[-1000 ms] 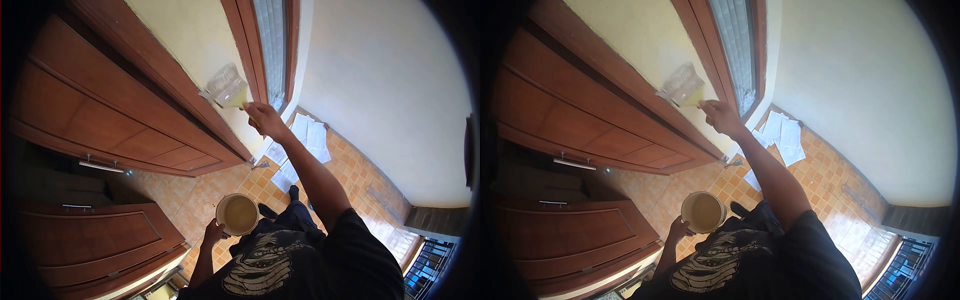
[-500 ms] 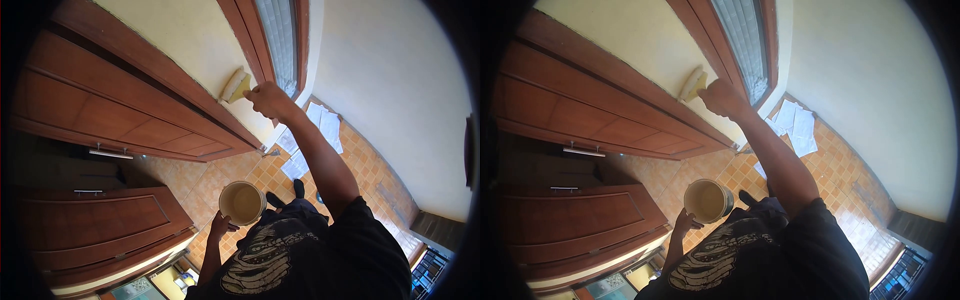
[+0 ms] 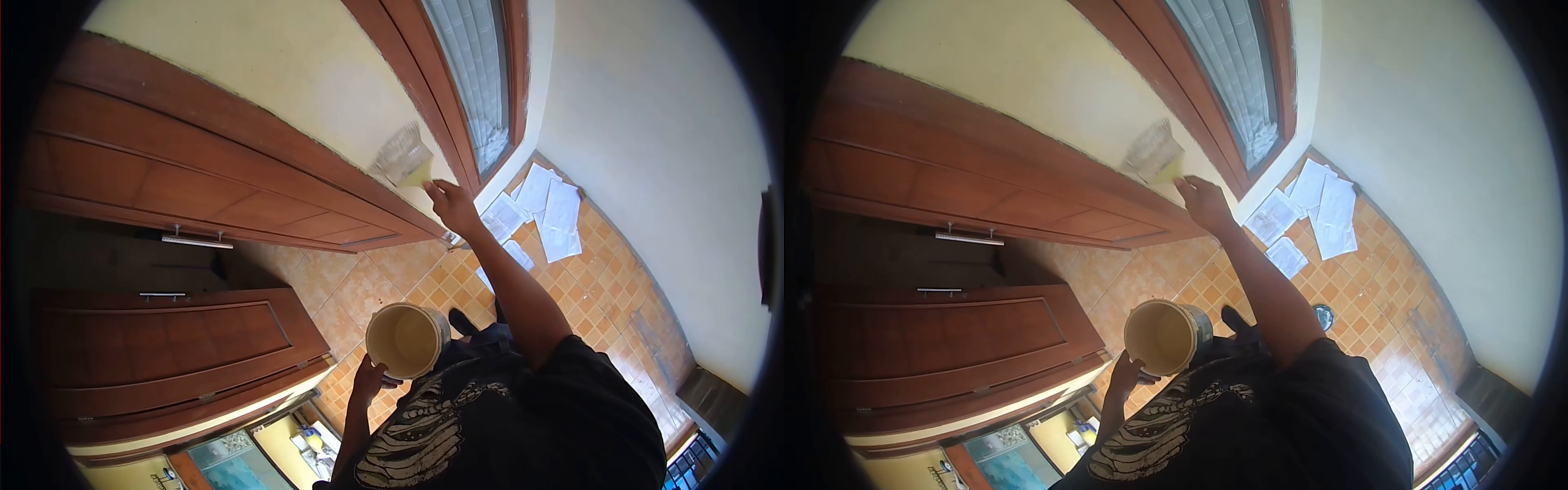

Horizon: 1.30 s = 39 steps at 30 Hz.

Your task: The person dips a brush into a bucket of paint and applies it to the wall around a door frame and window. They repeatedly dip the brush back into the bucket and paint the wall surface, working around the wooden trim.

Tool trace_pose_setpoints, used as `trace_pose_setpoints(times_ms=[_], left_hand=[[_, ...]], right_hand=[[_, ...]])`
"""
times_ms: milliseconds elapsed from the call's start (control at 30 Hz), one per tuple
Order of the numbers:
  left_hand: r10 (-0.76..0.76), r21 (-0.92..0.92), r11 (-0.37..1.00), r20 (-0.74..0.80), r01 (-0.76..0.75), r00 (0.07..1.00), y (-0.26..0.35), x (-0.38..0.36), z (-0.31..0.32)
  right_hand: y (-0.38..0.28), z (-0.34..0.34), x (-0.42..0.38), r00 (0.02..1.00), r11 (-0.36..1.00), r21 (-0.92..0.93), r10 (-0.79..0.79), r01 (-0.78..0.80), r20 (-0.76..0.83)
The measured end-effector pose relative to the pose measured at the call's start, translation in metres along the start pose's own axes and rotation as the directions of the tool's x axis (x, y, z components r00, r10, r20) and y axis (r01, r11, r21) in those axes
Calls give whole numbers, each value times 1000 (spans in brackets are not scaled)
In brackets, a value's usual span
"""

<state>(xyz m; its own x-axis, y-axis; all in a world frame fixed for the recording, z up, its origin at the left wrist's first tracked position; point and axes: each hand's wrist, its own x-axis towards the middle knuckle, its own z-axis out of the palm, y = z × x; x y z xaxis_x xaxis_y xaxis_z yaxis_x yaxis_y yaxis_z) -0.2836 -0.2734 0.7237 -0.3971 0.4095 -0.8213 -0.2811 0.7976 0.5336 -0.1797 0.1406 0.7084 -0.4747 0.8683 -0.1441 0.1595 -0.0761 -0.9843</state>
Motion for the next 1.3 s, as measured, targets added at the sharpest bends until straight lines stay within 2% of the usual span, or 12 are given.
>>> trace_pose_setpoints(times_ms=[67, 167, 300, 367, 400, 533, 567, 633, 767, 900, 1133, 1300], left_hand=[[-8, -15, 1000, -11, 8, 1000, 4, -8, 1], [-20, -3, 1000, -18, 20, 1000, 12, -17, 3], [-9, 13, 1000, -16, 10, 1000, 21, -17, 10], [-3, 16, 1000, -2, 3, 1000, 17, -8, 10], [4, 14, 1000, 2, -4, 1000, 15, -2, 9], [35, 22, 999, 33, -36, 999, 24, 10, 15], [49, 26, 998, 45, -50, 998, 28, 11, 17], [70, 20, 997, 61, -71, 996, 33, 16, 22], [88, 20, 996, 60, -89, 994, 42, 23, 27], [80, 41, 996, 41, -82, 996, 44, 23, 27], [16, -10, 1000, -16, -16, 1000, 25, 11, 21], [13, 31, 999, 5, -13, 1000, 16, 11, 21]], right_hand=[[65, 10, 4, 998, 999, -24, 28, -29, -52], [131, 12, 7, 974, 940, -302, -199, 159, -107], [96, -9, 20, 980, 932, -336, 175, -134, 95], [58, -20, 30, 951, 927, -352, 216, -128, 223], [14, -28, 23, 936, 957, -149, 277, -249, 216], [-134, -46, 2, 965, 977, -191, 134, -91, 224], [-154, -49, -5, 973, 978, -158, -102, 136, 205], [-206, -61, -23, 947, 954, -116, -248, 275, 202], [-278, -71, -46, 934, 943, -73, -307, 325, 183], [-249, -62, -36, 936, 936, -77, -334, 343, 109], [-19, -17, -1, 907, 898, -211, -410, 385, -90], [46, -28, 19, 991, 972, -209, 124, -110, 54]])
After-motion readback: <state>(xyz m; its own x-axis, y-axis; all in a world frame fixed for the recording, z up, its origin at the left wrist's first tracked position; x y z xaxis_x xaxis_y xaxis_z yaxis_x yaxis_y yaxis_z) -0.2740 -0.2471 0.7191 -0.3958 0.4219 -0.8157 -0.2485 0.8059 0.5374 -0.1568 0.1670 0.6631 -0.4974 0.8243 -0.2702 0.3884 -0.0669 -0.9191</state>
